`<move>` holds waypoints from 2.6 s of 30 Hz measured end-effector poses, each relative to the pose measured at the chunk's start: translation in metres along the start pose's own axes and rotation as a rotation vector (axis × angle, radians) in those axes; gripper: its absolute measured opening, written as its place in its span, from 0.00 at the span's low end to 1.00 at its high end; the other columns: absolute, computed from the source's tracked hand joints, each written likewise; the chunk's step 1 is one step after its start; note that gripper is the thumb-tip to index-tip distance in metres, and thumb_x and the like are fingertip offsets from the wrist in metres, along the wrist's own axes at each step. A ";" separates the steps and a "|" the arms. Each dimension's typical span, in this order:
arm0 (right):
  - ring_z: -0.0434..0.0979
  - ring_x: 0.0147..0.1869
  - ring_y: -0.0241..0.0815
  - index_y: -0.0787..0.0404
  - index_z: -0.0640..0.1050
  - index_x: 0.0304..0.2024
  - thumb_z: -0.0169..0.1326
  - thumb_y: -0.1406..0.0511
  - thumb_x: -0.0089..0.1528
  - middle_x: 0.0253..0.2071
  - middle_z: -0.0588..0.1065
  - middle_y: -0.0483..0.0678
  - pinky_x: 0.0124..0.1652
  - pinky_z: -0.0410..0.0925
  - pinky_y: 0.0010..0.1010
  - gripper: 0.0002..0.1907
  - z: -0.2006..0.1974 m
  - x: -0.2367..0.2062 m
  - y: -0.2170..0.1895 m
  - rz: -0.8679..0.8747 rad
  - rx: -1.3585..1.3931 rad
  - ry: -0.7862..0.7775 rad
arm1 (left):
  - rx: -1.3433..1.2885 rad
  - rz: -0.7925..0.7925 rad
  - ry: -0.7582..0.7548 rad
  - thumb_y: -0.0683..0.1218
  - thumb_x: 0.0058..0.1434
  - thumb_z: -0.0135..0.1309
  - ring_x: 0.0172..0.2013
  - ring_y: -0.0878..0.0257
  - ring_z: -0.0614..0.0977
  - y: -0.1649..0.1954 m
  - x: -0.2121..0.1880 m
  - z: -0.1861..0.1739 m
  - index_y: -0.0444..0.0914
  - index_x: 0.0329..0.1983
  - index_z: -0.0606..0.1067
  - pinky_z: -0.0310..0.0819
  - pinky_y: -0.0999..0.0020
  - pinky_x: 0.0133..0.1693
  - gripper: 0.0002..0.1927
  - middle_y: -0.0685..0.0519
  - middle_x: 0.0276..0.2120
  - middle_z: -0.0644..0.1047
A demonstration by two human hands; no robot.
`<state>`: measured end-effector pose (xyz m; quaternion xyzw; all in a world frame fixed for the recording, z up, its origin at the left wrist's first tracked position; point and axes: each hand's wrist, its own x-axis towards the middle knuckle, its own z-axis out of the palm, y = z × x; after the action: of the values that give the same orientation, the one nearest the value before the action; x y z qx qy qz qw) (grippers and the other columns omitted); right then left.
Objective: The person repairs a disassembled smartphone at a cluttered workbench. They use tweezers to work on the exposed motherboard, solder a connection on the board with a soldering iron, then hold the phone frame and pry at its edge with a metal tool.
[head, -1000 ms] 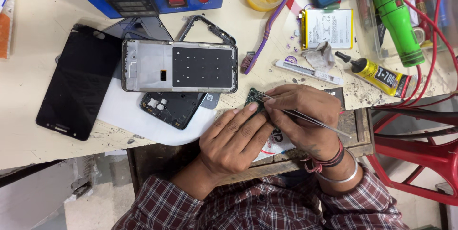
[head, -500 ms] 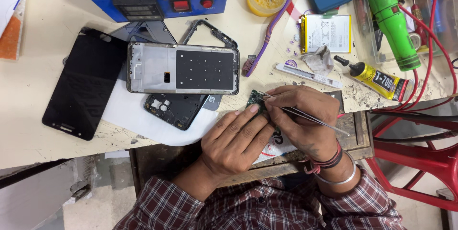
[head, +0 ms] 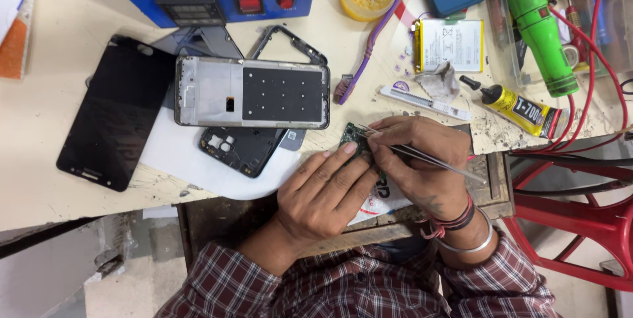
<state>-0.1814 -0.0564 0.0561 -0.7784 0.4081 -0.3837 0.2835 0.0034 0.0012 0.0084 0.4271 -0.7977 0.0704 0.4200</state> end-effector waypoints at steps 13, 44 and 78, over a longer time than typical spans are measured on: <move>0.86 0.46 0.44 0.66 0.80 0.37 0.64 0.75 0.59 0.40 0.82 0.53 0.45 0.76 0.28 0.06 0.000 0.002 -0.002 0.001 0.005 -0.014 | -0.015 -0.002 0.008 0.45 0.69 0.58 0.56 0.58 0.83 0.001 -0.002 0.001 0.42 0.43 0.84 0.77 0.61 0.54 0.06 0.54 0.47 0.84; 0.86 0.48 0.44 0.67 0.80 0.38 0.63 0.76 0.60 0.39 0.81 0.52 0.47 0.76 0.28 0.06 0.000 0.001 -0.001 0.006 0.046 -0.004 | -0.010 -0.007 -0.005 0.45 0.69 0.59 0.57 0.59 0.83 0.001 -0.002 0.001 0.43 0.44 0.84 0.77 0.61 0.54 0.06 0.54 0.47 0.84; 0.85 0.45 0.43 0.67 0.80 0.36 0.64 0.75 0.59 0.40 0.82 0.54 0.44 0.76 0.27 0.05 -0.001 0.001 -0.001 0.078 0.087 -0.015 | -0.015 -0.002 0.003 0.46 0.69 0.59 0.57 0.58 0.82 -0.001 0.000 0.000 0.42 0.44 0.84 0.76 0.60 0.55 0.06 0.54 0.47 0.83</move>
<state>-0.1818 -0.0568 0.0574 -0.7516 0.4190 -0.3839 0.3350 0.0041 0.0005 0.0087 0.4245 -0.7972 0.0646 0.4243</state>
